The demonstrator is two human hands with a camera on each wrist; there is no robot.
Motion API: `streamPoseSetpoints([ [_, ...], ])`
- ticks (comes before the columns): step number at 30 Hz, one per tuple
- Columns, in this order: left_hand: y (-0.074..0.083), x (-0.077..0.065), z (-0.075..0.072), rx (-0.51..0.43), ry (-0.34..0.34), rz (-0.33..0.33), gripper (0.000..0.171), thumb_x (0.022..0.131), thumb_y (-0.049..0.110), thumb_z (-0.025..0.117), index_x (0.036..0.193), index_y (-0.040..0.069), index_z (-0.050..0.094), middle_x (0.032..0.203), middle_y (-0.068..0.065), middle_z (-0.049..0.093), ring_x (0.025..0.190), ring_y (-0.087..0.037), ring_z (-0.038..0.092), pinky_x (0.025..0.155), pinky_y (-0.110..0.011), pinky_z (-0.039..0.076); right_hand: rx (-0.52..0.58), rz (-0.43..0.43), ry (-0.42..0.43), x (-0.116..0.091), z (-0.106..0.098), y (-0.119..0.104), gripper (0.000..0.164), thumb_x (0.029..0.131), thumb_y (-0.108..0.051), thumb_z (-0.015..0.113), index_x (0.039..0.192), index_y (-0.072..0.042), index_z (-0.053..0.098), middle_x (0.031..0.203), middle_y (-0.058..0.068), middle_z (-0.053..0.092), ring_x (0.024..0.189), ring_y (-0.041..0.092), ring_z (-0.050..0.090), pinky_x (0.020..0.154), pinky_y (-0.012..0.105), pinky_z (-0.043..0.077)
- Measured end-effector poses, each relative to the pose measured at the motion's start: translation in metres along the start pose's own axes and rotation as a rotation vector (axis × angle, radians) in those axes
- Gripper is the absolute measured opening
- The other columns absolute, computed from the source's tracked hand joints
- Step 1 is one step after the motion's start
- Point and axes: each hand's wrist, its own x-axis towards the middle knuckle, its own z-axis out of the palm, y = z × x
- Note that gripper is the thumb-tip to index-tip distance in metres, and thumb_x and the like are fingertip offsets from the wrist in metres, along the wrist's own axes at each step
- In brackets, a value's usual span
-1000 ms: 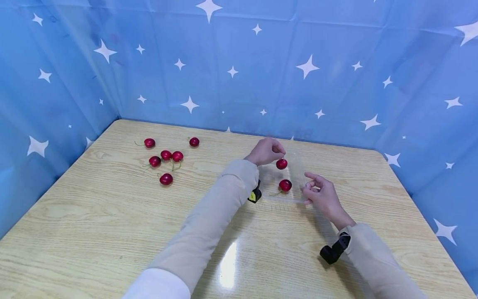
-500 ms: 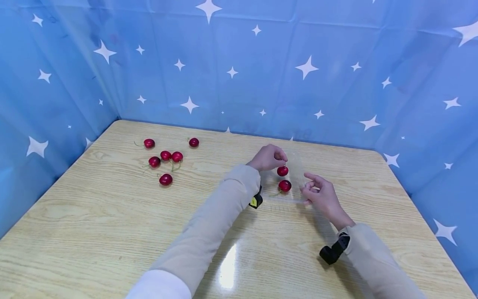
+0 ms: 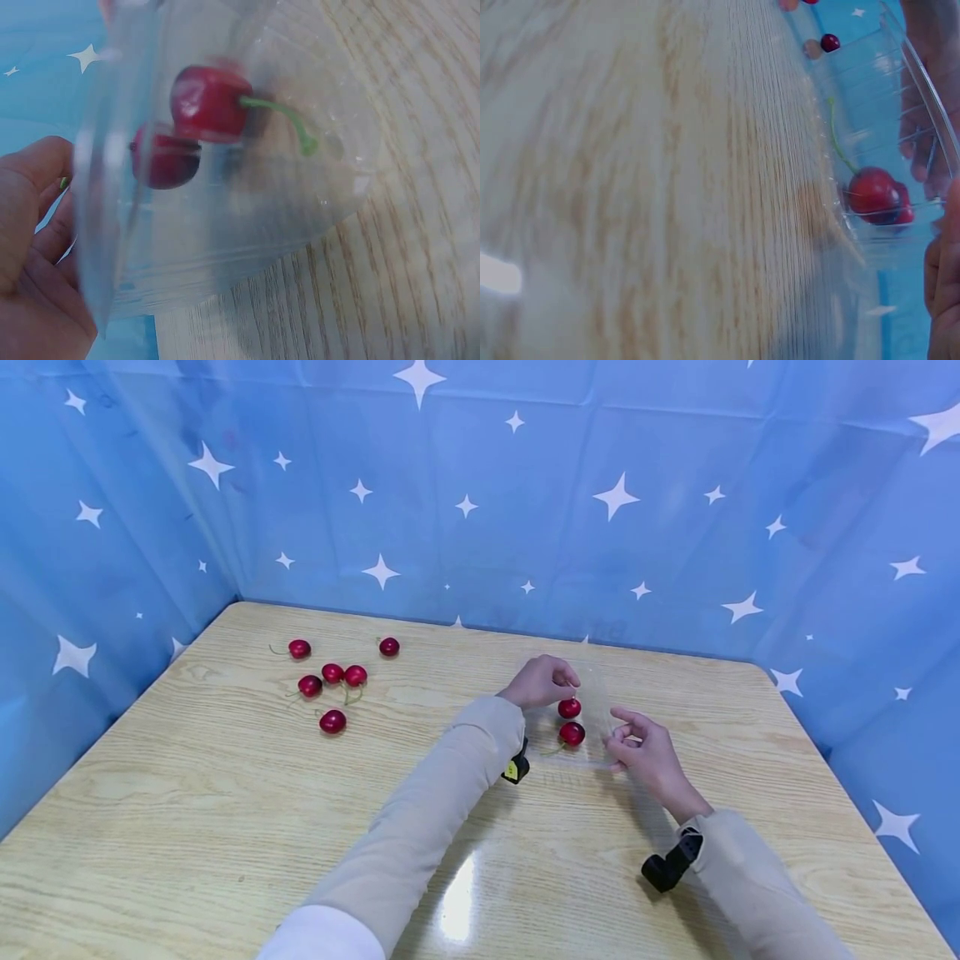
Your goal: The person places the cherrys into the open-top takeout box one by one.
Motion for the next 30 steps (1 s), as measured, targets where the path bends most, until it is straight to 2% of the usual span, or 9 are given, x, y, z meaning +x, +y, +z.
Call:
streamPoseSetpoints([
  [14,0.012,-0.002,0.001,0.056,-0.067,0.018,0.015,0.084,0.010,0.059,0.097,0.004,0.064,0.087,-0.002,0.062,0.080,-0.011,0.056,0.067,-0.017,0.043,0.015,-0.012,-0.009,0.000,0.001,0.000,0.052,0.084,0.000,0.052,0.132,0.006,0.032,0.080,0.009,0.047,0.053,0.009,0.053,0.053,0.026,0.050],
  [22,0.014,-0.003,0.001,0.069,-0.077,0.060,0.015,0.085,0.012,0.059,0.097,0.005,0.063,0.088,-0.002,0.062,0.082,-0.011,0.056,0.067,-0.017,0.043,0.030,-0.010,-0.012,-0.001,0.001,0.000,0.053,0.085,0.001,0.052,0.133,0.006,0.031,0.081,0.009,0.047,0.056,0.011,0.054,0.053,0.026,0.050],
  [30,0.007,-0.003,-0.012,0.053,-0.047,0.144,0.019,0.086,0.015,0.057,0.103,0.006,0.061,0.085,-0.001,0.061,0.078,-0.011,0.055,0.067,-0.019,0.044,0.022,-0.006,-0.008,0.000,0.000,0.000,0.052,0.085,0.001,0.052,0.133,0.006,0.031,0.081,0.009,0.047,0.058,0.011,0.055,0.053,0.026,0.050],
])
